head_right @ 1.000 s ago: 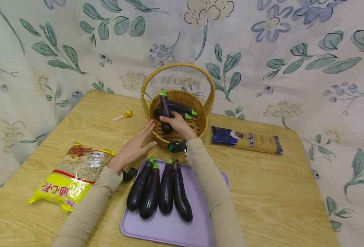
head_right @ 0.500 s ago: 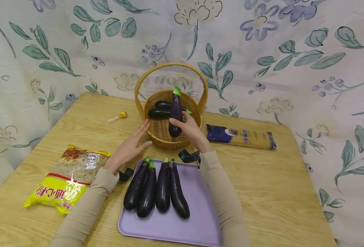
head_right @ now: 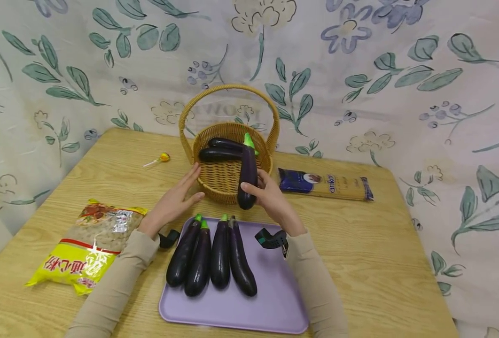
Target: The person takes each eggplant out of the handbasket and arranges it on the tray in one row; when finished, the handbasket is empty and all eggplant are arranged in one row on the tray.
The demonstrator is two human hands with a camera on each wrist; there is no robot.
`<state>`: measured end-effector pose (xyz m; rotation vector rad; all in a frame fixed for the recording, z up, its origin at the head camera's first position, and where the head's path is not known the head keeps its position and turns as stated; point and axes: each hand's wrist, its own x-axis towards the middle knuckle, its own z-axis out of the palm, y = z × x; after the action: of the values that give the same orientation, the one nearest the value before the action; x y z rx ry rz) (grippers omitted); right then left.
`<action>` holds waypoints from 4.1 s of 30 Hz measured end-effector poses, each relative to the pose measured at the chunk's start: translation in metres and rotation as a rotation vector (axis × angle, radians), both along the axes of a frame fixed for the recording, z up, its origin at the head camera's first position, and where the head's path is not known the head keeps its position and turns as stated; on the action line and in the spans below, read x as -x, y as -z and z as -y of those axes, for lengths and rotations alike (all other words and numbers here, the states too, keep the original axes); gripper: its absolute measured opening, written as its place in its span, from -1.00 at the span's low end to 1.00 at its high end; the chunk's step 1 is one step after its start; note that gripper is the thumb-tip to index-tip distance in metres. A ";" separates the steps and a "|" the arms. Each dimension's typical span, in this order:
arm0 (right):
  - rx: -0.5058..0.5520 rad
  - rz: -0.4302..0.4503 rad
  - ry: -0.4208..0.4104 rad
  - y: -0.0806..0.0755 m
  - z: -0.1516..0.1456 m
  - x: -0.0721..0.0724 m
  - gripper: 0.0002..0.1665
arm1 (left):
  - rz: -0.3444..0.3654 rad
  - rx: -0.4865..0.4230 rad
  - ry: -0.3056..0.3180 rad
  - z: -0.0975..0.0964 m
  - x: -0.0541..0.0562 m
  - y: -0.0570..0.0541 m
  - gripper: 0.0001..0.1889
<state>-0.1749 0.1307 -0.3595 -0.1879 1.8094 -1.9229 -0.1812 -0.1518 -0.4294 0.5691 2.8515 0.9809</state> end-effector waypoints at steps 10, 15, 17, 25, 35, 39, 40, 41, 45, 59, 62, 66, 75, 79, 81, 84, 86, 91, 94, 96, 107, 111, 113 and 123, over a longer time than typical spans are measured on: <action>0.019 -0.015 -0.043 0.014 -0.021 -0.028 -0.19 | -0.001 -0.002 0.011 0.002 0.001 0.001 -0.18; 0.008 -0.020 -0.046 0.020 -0.029 -0.037 -0.17 | -0.002 -0.007 0.007 0.002 0.001 0.000 -0.19; -0.017 -0.029 -0.054 0.023 -0.032 -0.041 -0.15 | -0.004 -0.007 0.010 0.002 0.001 0.000 -0.19; 0.008 -0.011 -0.104 0.036 -0.042 -0.058 -0.20 | -0.014 -0.012 0.009 0.001 0.003 0.000 -0.18; -0.022 0.012 -0.084 0.053 -0.051 -0.081 -0.15 | -0.003 -0.013 0.008 0.001 0.001 -0.001 -0.19; -0.001 0.026 -0.062 0.057 -0.052 -0.090 -0.13 | -0.006 -0.014 0.010 0.000 0.001 -0.001 -0.19; 0.003 0.031 -0.057 0.058 -0.052 -0.092 -0.12 | -0.005 -0.014 0.011 0.000 0.001 -0.001 -0.19; 0.009 0.037 -0.051 0.059 -0.051 -0.095 -0.11 | -0.005 -0.011 0.012 0.000 0.001 -0.001 -0.19; 0.031 0.045 -0.040 0.064 -0.050 -0.103 -0.12 | -0.005 -0.011 0.011 0.000 0.001 -0.001 -0.19; -0.034 0.053 0.028 0.077 -0.039 -0.118 -0.12 | -0.009 -0.006 0.010 0.000 0.001 -0.002 -0.18; -0.083 0.032 0.045 0.077 -0.037 -0.120 -0.08 | -0.008 -0.005 0.010 -0.001 0.001 -0.002 -0.19; -0.170 0.014 0.061 0.075 -0.037 -0.124 -0.06 | -0.006 -0.005 0.013 -0.001 0.001 -0.001 -0.19; -0.205 0.010 0.043 0.068 -0.042 -0.130 -0.08 | -0.002 -0.010 0.003 -0.001 0.000 -0.001 -0.19; -0.215 0.005 0.040 0.068 -0.043 -0.131 -0.09 | -0.008 -0.011 0.004 0.000 0.000 -0.001 -0.18; -0.221 -0.005 0.032 0.068 -0.044 -0.132 -0.11 | -0.010 -0.013 0.006 0.000 0.000 -0.001 -0.18; -0.242 -0.035 0.015 0.067 -0.045 -0.133 -0.15 | -0.006 -0.017 0.009 0.000 0.000 -0.001 -0.18; -0.267 -0.060 0.000 0.066 -0.047 -0.132 -0.19 | -0.008 -0.018 0.012 -0.001 0.000 -0.002 -0.18; -0.304 -0.111 -0.020 0.059 -0.051 -0.126 -0.30 | -0.006 -0.014 0.012 0.000 0.000 -0.003 -0.18; -0.291 -0.136 -0.020 0.051 -0.052 -0.116 -0.31 | 0.000 -0.011 0.010 0.000 0.000 -0.004 -0.19; -0.277 -0.156 -0.023 0.045 -0.052 -0.106 -0.31 | 0.001 -0.008 0.009 0.000 0.000 -0.004 -0.19; -0.104 -0.153 -0.012 0.006 -0.032 -0.037 -0.37 | -0.002 -0.013 0.008 0.000 0.000 -0.002 -0.18; -0.044 -0.087 0.019 -0.006 -0.017 -0.010 -0.38 | -0.008 -0.015 0.009 0.000 0.000 -0.002 -0.17; -0.024 -0.042 0.028 -0.009 -0.010 0.003 -0.38 | -0.010 -0.014 0.013 0.000 0.000 -0.001 -0.18; 0.093 0.165 0.053 -0.005 0.024 0.054 -0.32 | -0.016 -0.014 0.011 0.001 -0.001 0.000 -0.16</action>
<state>-0.2291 0.1070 -0.3541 -0.0114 1.6343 -1.9988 -0.1801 -0.1523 -0.4295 0.5950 2.8542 1.0005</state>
